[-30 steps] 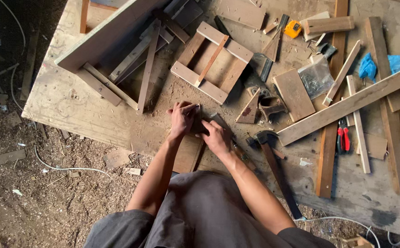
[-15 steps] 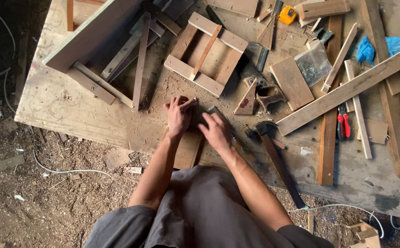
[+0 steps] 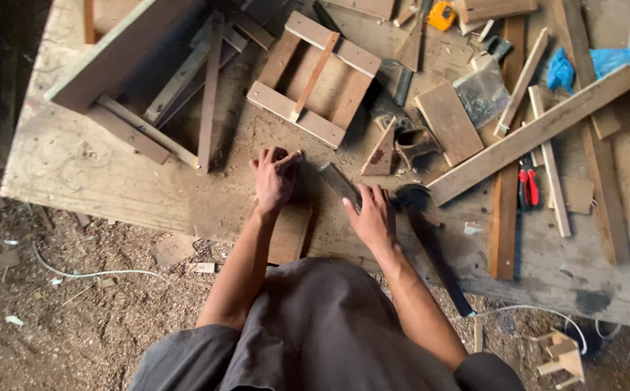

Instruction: The person smooths a triangular wooden piece with a metal file, then uses a hammer to tap its edges. They mark the wood with a pen and ruler, and briefly handle a small wooden frame. The work occurs on a cluttered workbench with scattered tools and wood scraps.

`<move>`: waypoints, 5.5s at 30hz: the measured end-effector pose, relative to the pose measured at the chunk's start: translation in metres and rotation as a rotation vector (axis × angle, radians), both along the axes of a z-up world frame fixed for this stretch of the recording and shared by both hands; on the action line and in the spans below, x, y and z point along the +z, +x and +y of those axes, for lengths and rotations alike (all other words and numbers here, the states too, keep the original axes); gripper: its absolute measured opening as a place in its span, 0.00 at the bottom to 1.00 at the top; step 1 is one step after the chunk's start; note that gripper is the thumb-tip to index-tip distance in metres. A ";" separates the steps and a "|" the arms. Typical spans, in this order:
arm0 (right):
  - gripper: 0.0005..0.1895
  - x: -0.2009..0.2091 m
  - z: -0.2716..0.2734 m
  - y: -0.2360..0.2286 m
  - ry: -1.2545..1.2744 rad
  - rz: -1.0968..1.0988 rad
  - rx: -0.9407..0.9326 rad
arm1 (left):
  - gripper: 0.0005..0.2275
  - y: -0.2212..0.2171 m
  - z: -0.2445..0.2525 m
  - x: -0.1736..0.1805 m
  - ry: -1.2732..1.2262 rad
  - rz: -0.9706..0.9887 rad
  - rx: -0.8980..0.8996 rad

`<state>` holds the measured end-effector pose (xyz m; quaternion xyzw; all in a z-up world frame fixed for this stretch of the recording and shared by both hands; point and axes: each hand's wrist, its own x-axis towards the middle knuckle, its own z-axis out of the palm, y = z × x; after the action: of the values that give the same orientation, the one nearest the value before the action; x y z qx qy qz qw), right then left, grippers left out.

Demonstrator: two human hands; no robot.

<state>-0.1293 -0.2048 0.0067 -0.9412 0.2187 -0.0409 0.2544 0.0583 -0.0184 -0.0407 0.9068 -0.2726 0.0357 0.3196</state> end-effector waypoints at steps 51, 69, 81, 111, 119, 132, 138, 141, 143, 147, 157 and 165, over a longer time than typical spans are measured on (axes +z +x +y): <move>0.17 0.020 0.029 0.083 0.248 0.005 0.152 | 0.13 -0.005 -0.002 0.017 -0.086 0.017 -0.006; 0.24 0.038 0.010 0.024 0.036 0.154 -0.148 | 0.48 -0.051 0.011 0.054 0.313 0.233 0.183; 0.17 -0.017 -0.024 -0.030 -0.001 0.047 -0.076 | 0.52 -0.090 0.015 0.063 0.365 0.230 0.118; 0.06 0.118 -0.022 0.159 -0.323 0.576 0.540 | 0.26 -0.068 0.018 0.027 0.142 -0.026 0.012; 0.13 0.102 -0.040 0.174 -0.455 0.714 0.681 | 0.26 -0.067 0.016 0.029 0.194 0.007 -0.015; 0.18 0.115 -0.033 0.119 -1.214 0.268 0.736 | 0.25 -0.064 0.019 0.035 0.159 -0.054 -0.043; 0.07 0.124 -0.039 0.174 -0.910 0.492 0.851 | 0.25 -0.066 0.017 0.036 0.123 -0.044 -0.062; 0.06 0.119 -0.047 0.204 -0.849 0.510 0.915 | 0.26 -0.069 0.020 0.038 0.125 -0.055 -0.070; 0.06 0.118 -0.053 0.223 -0.877 0.444 0.965 | 0.27 -0.060 0.020 0.041 0.136 -0.076 -0.083; 0.07 0.129 -0.075 0.239 -0.739 -0.153 1.206 | 0.27 -0.068 0.016 0.042 0.139 -0.100 -0.070; 0.23 0.188 -0.064 0.282 -0.592 1.038 0.808 | 0.28 -0.065 0.033 0.065 0.044 -0.111 0.055; 0.11 0.163 -0.111 0.278 -0.681 0.839 0.875 | 0.22 -0.024 0.022 0.073 0.131 -0.128 0.118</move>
<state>0.1483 -0.3160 0.1699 -0.9066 -0.1259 0.3661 -0.1677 0.0340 0.0031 0.0327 0.9361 -0.2402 0.0944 0.2391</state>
